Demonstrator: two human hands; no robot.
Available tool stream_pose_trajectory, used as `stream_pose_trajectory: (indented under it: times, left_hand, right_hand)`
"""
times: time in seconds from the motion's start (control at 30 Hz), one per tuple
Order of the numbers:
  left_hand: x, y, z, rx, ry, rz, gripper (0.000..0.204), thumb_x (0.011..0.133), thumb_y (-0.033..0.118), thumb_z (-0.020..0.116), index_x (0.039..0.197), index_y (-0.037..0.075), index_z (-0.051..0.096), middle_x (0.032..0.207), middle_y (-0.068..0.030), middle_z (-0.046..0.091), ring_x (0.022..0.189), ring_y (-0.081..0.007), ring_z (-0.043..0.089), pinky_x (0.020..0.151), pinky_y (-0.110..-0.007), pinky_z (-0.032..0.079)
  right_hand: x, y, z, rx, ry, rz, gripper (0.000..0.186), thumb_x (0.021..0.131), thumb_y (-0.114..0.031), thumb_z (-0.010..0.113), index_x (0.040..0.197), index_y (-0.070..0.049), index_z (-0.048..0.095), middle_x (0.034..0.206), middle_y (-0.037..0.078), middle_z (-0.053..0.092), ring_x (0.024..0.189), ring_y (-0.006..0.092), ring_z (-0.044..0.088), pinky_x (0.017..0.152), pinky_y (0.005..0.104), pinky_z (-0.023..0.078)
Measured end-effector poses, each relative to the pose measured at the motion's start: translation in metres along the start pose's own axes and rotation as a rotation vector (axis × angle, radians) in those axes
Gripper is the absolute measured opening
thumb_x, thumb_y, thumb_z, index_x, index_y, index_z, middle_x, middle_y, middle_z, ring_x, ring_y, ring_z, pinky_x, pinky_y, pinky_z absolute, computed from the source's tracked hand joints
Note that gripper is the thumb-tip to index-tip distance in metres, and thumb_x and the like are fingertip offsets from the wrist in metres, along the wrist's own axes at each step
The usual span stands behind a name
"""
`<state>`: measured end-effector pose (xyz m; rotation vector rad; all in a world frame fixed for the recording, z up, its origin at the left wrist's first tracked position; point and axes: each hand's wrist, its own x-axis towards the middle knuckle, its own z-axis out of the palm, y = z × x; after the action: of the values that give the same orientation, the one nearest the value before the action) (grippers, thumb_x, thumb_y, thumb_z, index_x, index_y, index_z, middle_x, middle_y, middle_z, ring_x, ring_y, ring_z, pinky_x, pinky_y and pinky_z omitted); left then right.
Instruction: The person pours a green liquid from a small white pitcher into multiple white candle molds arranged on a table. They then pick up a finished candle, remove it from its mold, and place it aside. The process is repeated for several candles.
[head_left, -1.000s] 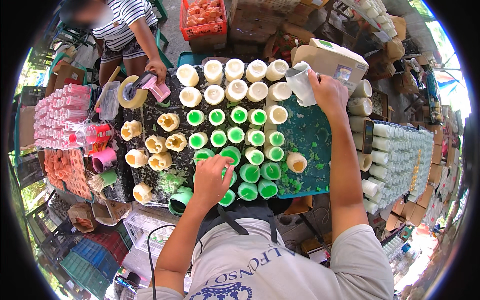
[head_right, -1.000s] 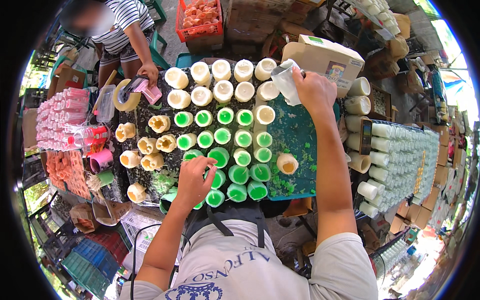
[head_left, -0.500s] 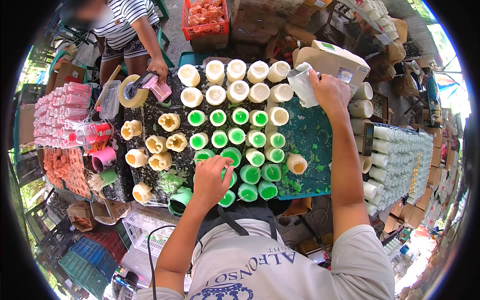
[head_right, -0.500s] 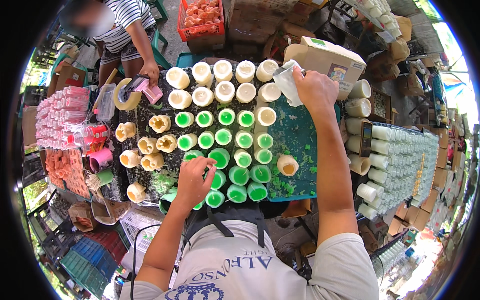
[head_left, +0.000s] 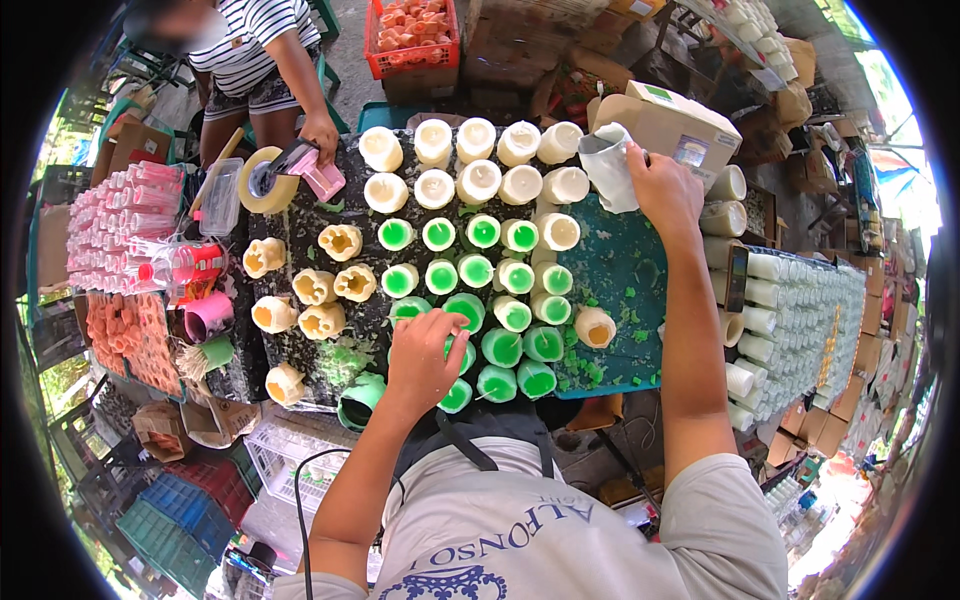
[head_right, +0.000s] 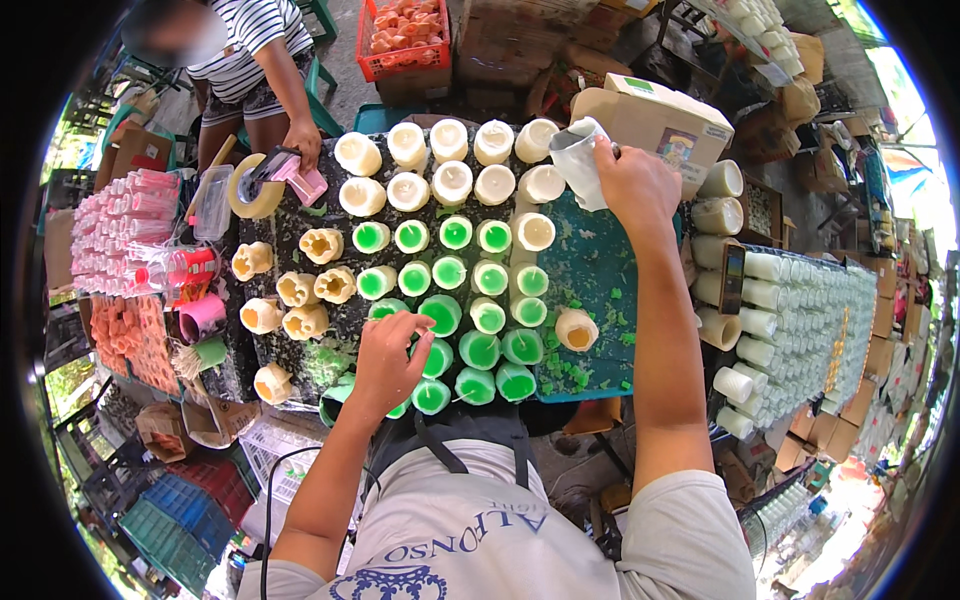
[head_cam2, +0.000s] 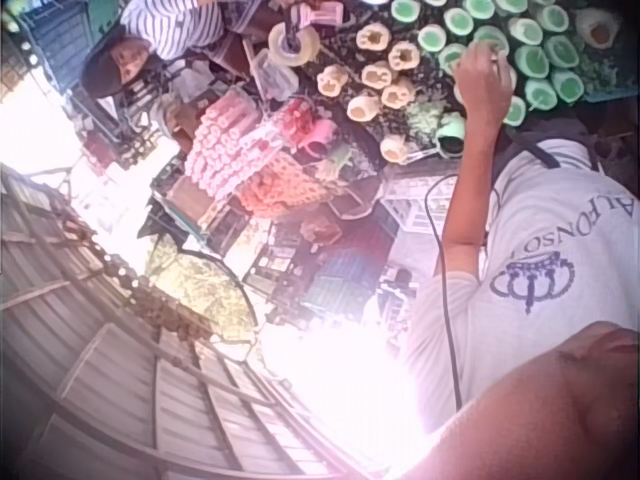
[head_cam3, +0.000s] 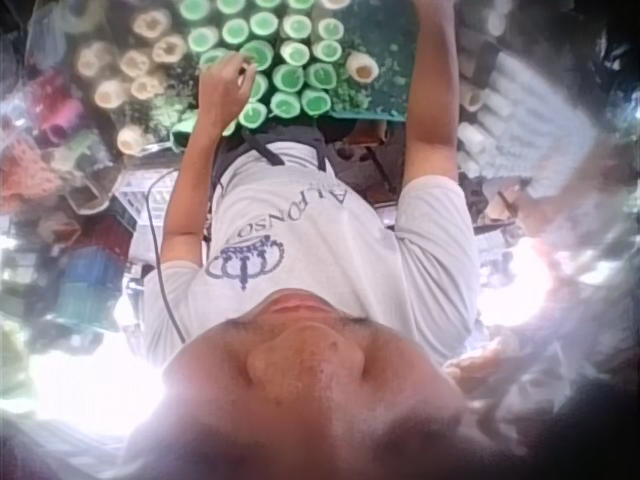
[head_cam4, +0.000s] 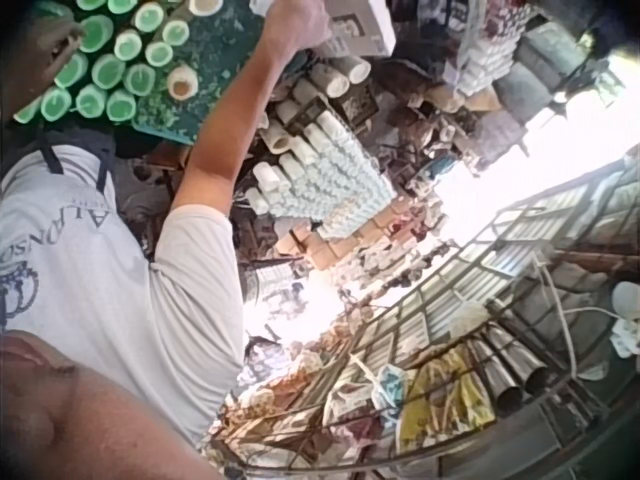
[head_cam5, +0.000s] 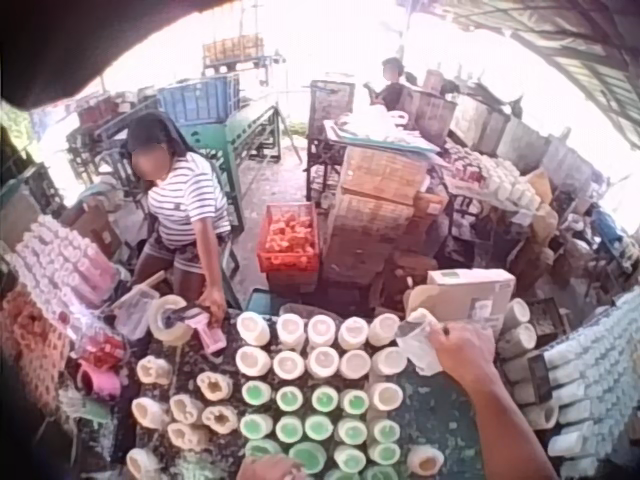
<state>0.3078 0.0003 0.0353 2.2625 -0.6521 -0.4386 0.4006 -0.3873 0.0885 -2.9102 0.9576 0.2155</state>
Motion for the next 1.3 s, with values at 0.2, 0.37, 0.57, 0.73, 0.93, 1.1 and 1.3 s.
stream_pose_trajectory:
  times: [0.2, 0.37, 0.57, 0.73, 0.93, 1.1, 1.3]
  left_hand:
    - [-0.003, -0.003, -0.002, -0.001, 0.010, -0.013, 0.012, 0.097, 0.014, 0.071, 0.109, 0.009, 0.070, 0.094, -0.0041, 0.071, 0.096, -0.0259, 0.069, 0.088, -0.043, 0.044]
    - [-0.006, -0.005, -0.004, -0.001, 0.004, -0.031, 0.013, 0.097, 0.014, 0.071, 0.109, 0.009, 0.070, 0.095, -0.0037, 0.071, 0.097, -0.0258, 0.069, 0.088, -0.043, 0.044]
    - [-0.009, -0.008, -0.005, -0.005, 0.013, -0.040, 0.012, 0.097, 0.014, 0.071, 0.108, 0.009, 0.070, 0.095, -0.0035, 0.071, 0.097, -0.0262, 0.069, 0.088, -0.044, 0.044]
    - [-0.011, -0.009, -0.004, -0.008, 0.022, -0.039, 0.012, 0.097, 0.014, 0.071, 0.108, 0.009, 0.070, 0.095, -0.0037, 0.071, 0.096, -0.0269, 0.068, 0.088, -0.044, 0.045]
    - [-0.013, -0.010, -0.004, -0.019, 0.031, -0.037, 0.012, 0.097, 0.015, 0.071, 0.108, 0.009, 0.070, 0.096, -0.0039, 0.071, 0.097, -0.0271, 0.068, 0.089, -0.044, 0.045]
    - [-0.013, -0.010, -0.005, -0.019, 0.031, -0.040, 0.012, 0.097, 0.014, 0.071, 0.108, 0.009, 0.070, 0.095, -0.0036, 0.071, 0.097, -0.0265, 0.068, 0.089, -0.044, 0.045]
    - [-0.014, -0.012, -0.003, -0.017, 0.050, -0.028, 0.012, 0.097, 0.013, 0.071, 0.108, 0.009, 0.071, 0.095, -0.0034, 0.070, 0.096, -0.0257, 0.069, 0.088, -0.043, 0.045]
  right_hand:
    - [-0.011, -0.005, 0.001, 0.037, 0.058, -0.030, 0.069, 0.108, -0.060, 0.038, 0.106, -0.007, 0.082, 0.096, 0.020, 0.079, 0.100, 0.0383, 0.074, 0.099, 0.0517, 0.044]
    - [-0.013, -0.020, -0.012, 0.019, 0.043, -0.110, 0.068, 0.108, -0.059, 0.039, 0.100, -0.007, 0.082, 0.090, 0.019, 0.079, 0.097, 0.0378, 0.074, 0.099, 0.0521, 0.042]
    - [-0.012, -0.043, -0.017, -0.072, 0.044, -0.206, 0.065, 0.106, -0.056, 0.044, 0.091, -0.005, 0.081, 0.084, 0.018, 0.078, 0.090, 0.0380, 0.075, 0.098, 0.0547, 0.044]
    - [-0.009, -0.053, -0.016, -0.115, 0.065, -0.255, 0.064, 0.106, -0.055, 0.046, 0.088, -0.005, 0.081, 0.083, 0.018, 0.078, 0.086, 0.0383, 0.075, 0.098, 0.0556, 0.045]
    - [-0.007, -0.054, -0.017, -0.124, 0.084, -0.270, 0.063, 0.106, -0.055, 0.046, 0.088, -0.006, 0.082, 0.084, 0.019, 0.078, 0.086, 0.0382, 0.075, 0.097, 0.0549, 0.045]
    - [-0.008, -0.053, -0.019, -0.129, 0.071, -0.250, 0.064, 0.106, -0.055, 0.045, 0.089, -0.006, 0.081, 0.085, 0.019, 0.078, 0.087, 0.0381, 0.075, 0.097, 0.0541, 0.045]
    - [-0.009, -0.045, -0.017, -0.069, 0.062, -0.228, 0.066, 0.107, -0.056, 0.043, 0.089, -0.005, 0.081, 0.085, 0.020, 0.077, 0.091, 0.0390, 0.074, 0.097, 0.0540, 0.044]
